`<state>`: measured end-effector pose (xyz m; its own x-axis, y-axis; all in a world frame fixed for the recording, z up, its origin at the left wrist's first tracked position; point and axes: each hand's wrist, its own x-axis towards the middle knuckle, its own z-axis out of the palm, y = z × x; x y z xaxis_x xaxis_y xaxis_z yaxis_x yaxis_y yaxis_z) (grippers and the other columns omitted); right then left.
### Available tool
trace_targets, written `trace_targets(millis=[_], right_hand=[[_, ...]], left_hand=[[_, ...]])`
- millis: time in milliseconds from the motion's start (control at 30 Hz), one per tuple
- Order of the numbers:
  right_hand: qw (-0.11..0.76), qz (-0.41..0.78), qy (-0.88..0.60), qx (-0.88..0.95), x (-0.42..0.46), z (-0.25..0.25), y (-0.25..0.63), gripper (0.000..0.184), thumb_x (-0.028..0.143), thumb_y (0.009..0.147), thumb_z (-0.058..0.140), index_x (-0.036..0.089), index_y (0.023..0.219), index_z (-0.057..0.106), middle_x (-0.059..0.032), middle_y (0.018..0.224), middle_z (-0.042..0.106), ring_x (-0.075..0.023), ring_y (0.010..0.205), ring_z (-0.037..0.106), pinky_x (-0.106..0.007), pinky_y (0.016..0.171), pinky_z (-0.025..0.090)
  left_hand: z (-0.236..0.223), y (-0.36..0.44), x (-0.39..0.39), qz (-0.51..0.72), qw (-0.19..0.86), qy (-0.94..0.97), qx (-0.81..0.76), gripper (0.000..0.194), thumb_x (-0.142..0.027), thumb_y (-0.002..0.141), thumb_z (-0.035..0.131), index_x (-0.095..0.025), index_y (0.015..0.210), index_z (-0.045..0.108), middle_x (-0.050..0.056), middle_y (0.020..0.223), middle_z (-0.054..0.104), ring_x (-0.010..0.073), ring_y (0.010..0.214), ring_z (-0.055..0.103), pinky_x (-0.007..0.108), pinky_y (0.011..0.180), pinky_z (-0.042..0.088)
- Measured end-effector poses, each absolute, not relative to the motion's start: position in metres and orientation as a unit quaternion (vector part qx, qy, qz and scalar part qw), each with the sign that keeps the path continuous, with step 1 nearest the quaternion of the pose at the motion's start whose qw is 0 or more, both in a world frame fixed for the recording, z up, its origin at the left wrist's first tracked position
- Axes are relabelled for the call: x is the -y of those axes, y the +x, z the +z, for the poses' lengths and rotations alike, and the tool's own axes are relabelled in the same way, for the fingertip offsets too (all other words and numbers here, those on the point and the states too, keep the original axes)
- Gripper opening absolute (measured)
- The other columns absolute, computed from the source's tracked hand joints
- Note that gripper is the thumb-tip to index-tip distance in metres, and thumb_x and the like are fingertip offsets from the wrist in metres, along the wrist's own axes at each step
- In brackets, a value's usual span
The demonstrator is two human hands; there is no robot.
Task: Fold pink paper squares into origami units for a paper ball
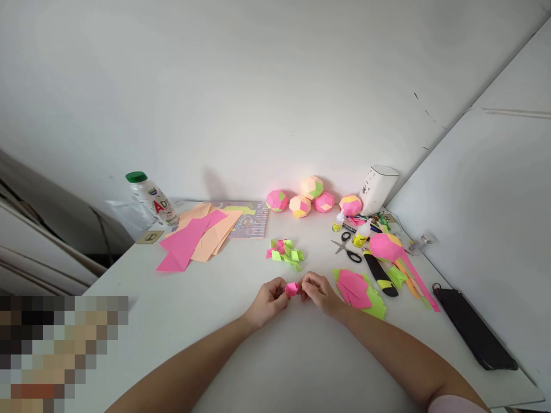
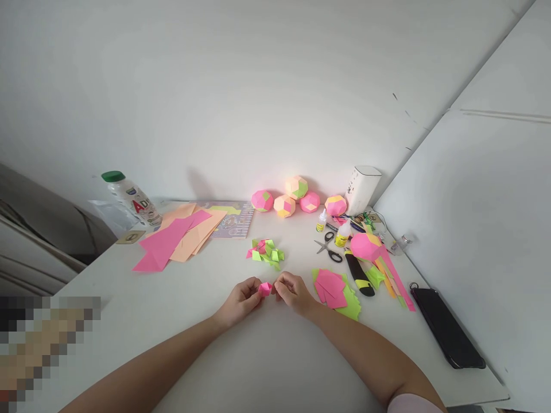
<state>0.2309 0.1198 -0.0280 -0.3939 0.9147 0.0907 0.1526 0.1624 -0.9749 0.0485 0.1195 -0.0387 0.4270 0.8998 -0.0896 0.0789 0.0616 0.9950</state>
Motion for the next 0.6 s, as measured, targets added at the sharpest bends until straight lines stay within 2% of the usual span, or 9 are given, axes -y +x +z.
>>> trace_targets(millis=[133, 267, 467, 600], right_hand=[[0.373, 0.516, -0.385, 0.668, -0.119, -0.028, 0.229, 0.018, 0.034, 0.081, 0.051, 0.017, 0.077, 0.047, 0.0023, 0.063, 0.049, -0.0097, 0.055, 0.047, -0.022, 0.052, 0.037], [0.358, 0.477, -0.410, 0.690, -0.119, -0.032, 0.226, 0.020, 0.034, 0.078, 0.054, 0.016, 0.071, 0.049, 0.0035, 0.059, 0.044, -0.0082, 0.051, 0.038, -0.021, 0.047, 0.032], [0.352, 0.452, -0.416, 0.706, -0.121, -0.039, 0.226, 0.017, 0.028, 0.080, 0.049, 0.017, 0.067, 0.047, 0.0053, 0.055, 0.038, -0.0071, 0.046, 0.032, -0.020, 0.042, 0.026], [0.346, 0.436, -0.410, 0.723, -0.121, -0.038, 0.225, 0.019, 0.027, 0.079, 0.050, 0.016, 0.064, 0.049, 0.0042, 0.057, 0.040, -0.0070, 0.047, 0.033, -0.019, 0.043, 0.027]], left_hand=[[-0.044, 0.049, -0.120, 0.344, 0.565, 0.618, -0.425, 0.009, -0.020, 0.071, 0.052, -0.017, 0.065, 0.045, -0.005, 0.056, 0.046, 0.0076, 0.049, 0.039, 0.020, 0.046, 0.029], [-0.046, 0.048, -0.120, 0.352, 0.561, 0.619, -0.422, 0.007, -0.018, 0.071, 0.052, -0.016, 0.066, 0.047, -0.002, 0.058, 0.052, 0.0096, 0.053, 0.047, 0.021, 0.049, 0.034], [-0.040, 0.050, -0.119, 0.378, 0.615, 0.557, -0.411, 0.023, -0.039, 0.079, 0.052, -0.018, 0.076, 0.044, -0.003, 0.054, 0.056, 0.0100, 0.049, 0.050, 0.021, 0.048, 0.037], [-0.039, 0.052, -0.120, 0.387, 0.629, 0.541, -0.402, 0.030, -0.047, 0.078, 0.052, -0.017, 0.078, 0.045, -0.002, 0.061, 0.057, 0.0082, 0.047, 0.049, 0.021, 0.048, 0.038]])
